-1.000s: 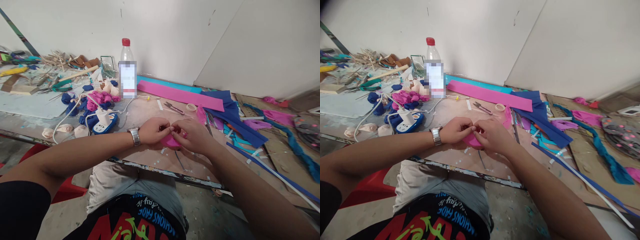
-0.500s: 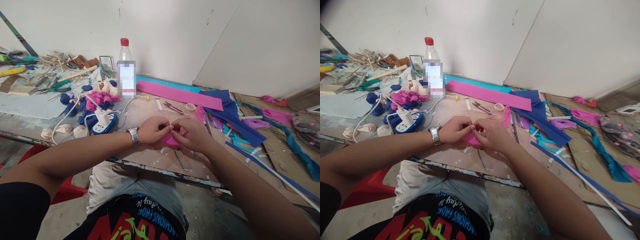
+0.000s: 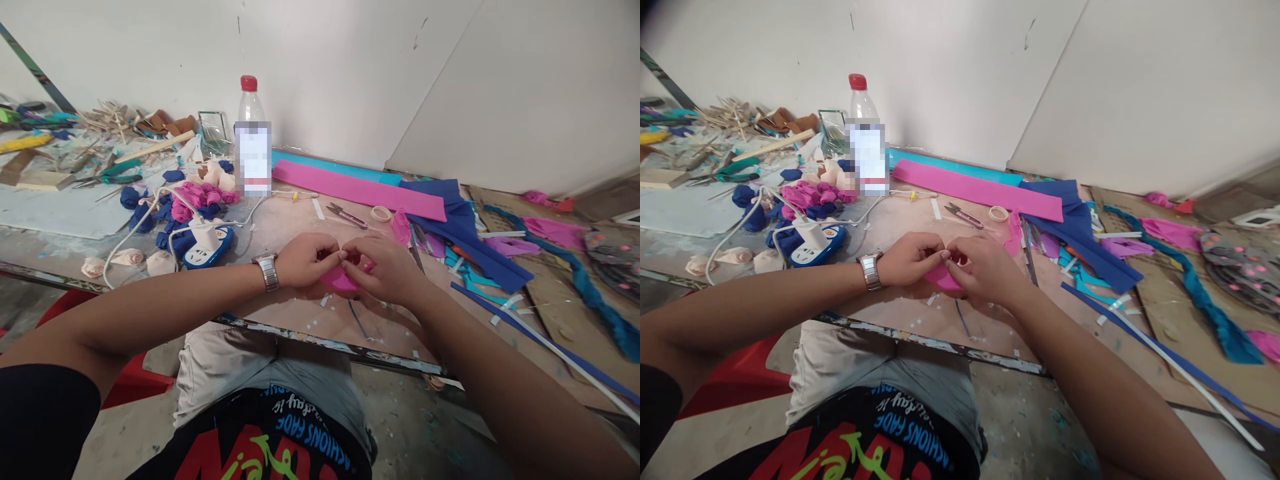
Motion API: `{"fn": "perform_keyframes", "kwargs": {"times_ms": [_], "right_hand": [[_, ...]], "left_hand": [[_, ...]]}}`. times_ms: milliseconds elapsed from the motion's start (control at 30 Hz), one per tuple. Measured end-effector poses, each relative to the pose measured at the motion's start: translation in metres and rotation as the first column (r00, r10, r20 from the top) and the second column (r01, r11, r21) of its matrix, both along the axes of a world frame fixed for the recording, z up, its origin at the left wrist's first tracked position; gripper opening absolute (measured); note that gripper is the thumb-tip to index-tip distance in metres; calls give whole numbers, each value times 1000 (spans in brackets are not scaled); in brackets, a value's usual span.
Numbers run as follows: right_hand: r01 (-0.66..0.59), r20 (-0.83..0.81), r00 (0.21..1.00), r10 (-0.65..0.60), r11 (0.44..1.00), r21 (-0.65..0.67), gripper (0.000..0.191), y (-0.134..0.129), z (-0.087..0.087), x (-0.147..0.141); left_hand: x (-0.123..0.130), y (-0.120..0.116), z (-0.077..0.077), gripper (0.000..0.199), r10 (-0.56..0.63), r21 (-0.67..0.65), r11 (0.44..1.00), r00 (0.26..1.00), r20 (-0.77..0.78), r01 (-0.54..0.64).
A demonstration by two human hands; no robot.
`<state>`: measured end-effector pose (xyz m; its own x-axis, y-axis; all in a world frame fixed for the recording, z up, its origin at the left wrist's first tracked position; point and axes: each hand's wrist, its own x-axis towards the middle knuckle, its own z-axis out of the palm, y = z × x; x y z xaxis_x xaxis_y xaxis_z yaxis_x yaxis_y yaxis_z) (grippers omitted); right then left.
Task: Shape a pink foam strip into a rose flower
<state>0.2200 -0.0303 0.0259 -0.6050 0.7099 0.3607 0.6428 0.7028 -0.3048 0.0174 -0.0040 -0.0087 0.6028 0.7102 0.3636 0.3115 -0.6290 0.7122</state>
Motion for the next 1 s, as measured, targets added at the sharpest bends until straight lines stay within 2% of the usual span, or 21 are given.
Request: {"fn": "perform_keyframes", "kwargs": {"times_ms": [367,633,800,1000], "right_hand": [[-4,20,1000,4,1000,-19,11,2,-2,0],[25,158,987,9,977,-211,10,2,-4,-1],[-25,175,983,55,985,-168,16,3,-4,-2],[41,129,991,-25,992,-119,21,5,-6,-1]], "left_hand": [[-1,1,-3,38,4,7,1000,999,-45,-4],[-1,3,-7,30,-37,60,997,981,-191,50],[-1,4,-7,30,-64,78,994,982,-175,79],[-1,4,-5,37,-19,27,999,995,-100,22]]}}
